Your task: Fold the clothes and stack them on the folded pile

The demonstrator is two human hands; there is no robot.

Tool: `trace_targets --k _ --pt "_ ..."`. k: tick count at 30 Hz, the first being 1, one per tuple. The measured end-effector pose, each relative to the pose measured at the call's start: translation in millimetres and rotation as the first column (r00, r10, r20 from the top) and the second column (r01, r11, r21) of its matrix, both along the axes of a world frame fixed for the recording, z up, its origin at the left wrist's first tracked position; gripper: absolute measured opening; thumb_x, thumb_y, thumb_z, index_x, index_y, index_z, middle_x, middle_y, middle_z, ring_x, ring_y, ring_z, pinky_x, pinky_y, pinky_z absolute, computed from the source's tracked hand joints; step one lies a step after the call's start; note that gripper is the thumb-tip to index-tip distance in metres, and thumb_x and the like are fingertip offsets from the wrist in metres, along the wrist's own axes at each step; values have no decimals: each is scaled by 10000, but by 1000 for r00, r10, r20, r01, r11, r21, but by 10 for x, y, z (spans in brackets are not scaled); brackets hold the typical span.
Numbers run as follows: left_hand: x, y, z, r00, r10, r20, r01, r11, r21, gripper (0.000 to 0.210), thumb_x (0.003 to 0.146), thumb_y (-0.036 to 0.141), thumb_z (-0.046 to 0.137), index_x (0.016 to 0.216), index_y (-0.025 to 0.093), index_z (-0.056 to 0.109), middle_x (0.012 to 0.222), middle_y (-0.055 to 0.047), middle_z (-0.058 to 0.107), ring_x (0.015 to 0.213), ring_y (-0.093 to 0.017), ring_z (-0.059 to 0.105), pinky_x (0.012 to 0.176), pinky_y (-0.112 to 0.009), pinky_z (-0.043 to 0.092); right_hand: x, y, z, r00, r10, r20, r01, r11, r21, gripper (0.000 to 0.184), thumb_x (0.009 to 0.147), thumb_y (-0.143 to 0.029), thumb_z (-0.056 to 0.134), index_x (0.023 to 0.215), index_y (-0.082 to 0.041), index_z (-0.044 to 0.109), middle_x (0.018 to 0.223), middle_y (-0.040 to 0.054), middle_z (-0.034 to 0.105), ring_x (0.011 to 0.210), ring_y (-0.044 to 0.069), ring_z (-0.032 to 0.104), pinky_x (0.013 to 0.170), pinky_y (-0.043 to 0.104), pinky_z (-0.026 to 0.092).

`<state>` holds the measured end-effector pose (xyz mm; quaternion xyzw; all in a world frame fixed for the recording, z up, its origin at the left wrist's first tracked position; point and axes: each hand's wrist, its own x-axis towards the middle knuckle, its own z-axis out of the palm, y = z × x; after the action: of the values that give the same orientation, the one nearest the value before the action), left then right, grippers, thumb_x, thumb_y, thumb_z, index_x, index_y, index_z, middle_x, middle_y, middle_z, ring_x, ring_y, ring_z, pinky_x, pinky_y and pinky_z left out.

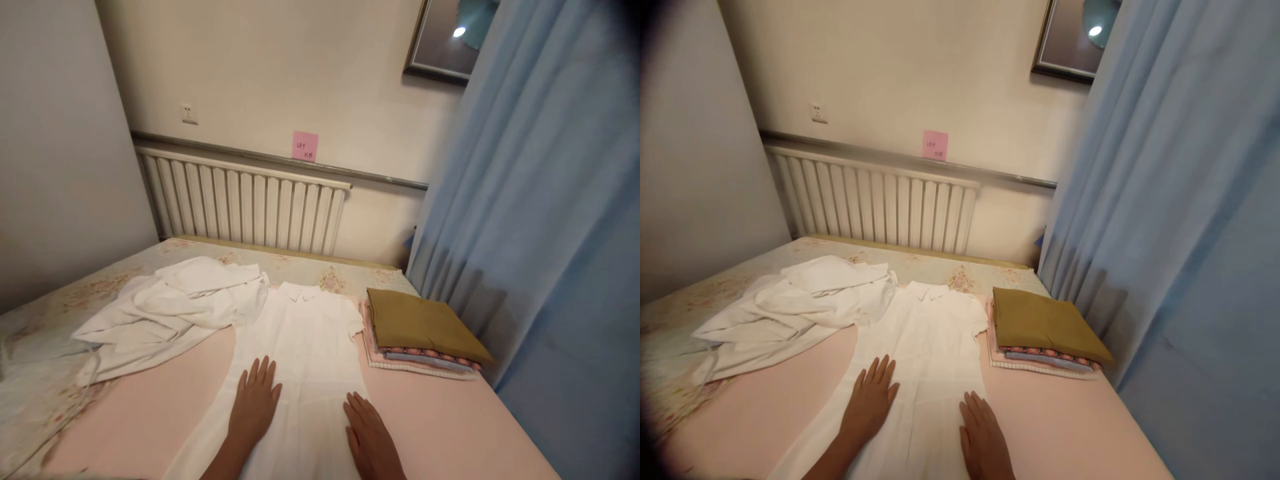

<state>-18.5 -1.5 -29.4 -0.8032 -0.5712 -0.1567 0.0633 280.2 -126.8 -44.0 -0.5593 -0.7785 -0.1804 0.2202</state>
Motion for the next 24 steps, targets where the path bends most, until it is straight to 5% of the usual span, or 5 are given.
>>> trace_targets --k 16,24 --pt "58 43 30 998 25 -61 -23 999 30 484 920 324 374 1327 133 556 1439 -125 487 1373 -326 369 1102 -540 285 34 71 -4 999 41 30 -43 997 69 486 825 -139 516 1305 -208 556 1342 55 583 1217 245 566 979 374 520" --pt "139 351 -148 987 -158 -31 161 962 222 383 894 273 446 1205 182 649 1357 -86 583 1293 -269 491 1059 -442 383 175 179 -60 993 62 -99 -58 998 36 421 832 -208 543 1240 -290 604 1216 52 668 1115 253 637 904 377 560"
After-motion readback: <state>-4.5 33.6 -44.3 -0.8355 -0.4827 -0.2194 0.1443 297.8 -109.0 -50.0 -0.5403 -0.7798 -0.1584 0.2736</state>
